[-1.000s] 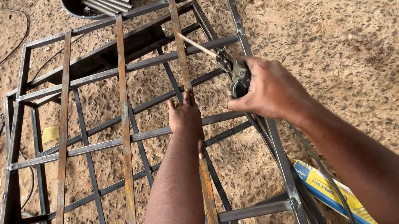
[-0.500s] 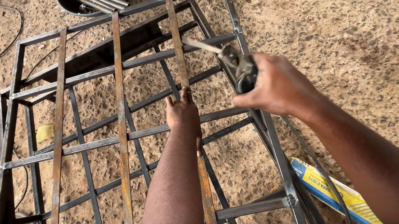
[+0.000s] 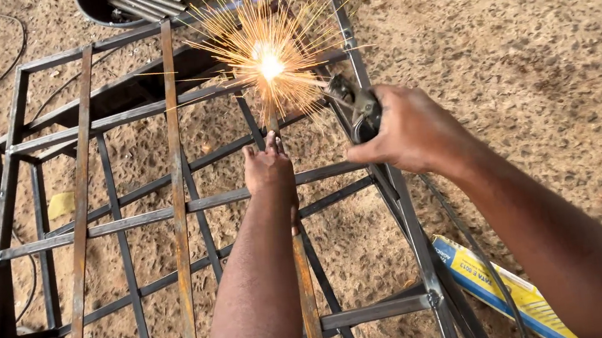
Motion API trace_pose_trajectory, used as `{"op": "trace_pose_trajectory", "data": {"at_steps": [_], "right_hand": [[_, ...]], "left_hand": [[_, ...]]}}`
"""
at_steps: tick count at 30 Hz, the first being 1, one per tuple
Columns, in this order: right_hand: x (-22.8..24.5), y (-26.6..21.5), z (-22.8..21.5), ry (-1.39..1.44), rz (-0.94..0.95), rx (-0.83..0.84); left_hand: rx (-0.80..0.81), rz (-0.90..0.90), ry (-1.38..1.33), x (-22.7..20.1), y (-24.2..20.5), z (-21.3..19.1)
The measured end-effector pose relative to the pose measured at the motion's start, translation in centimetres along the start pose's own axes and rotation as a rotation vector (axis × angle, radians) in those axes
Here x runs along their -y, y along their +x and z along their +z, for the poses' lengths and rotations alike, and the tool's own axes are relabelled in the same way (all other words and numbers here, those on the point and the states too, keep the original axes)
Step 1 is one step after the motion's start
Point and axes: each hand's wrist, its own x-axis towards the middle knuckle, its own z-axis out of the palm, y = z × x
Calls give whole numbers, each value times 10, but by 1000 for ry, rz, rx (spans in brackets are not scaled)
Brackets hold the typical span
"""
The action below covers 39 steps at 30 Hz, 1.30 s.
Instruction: Welding various metal bars together to construct a grid frame structure.
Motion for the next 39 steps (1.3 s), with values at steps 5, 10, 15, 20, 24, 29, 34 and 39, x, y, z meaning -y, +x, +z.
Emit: {"op": "trace_pose_trajectory", "data": {"at_steps": [5, 10, 15, 20, 24, 29, 34, 39], "right_hand": [[45, -5, -28, 328, 336, 139], [38, -13, -13, 243, 335, 210], [34, -26, 1, 415, 342, 7], [29, -29, 7, 466, 466, 135], [17, -34, 22, 677, 311, -77], [24, -34, 19, 654, 426, 85], [27, -34, 22, 650, 431, 2], [29, -33, 17, 602, 463, 68]], "left_hand": [[-11, -15, -34, -1, 4, 8], [-44, -1, -46, -3, 47, 41], [4, -6, -29, -2, 16, 15], [63, 25, -17, 0, -9, -10], [10, 11, 15, -1, -16, -11], [-39, -2, 10, -5, 44, 36], [-104, -34, -14, -1, 15, 13], [-700, -133, 100, -4, 177, 147]]}}
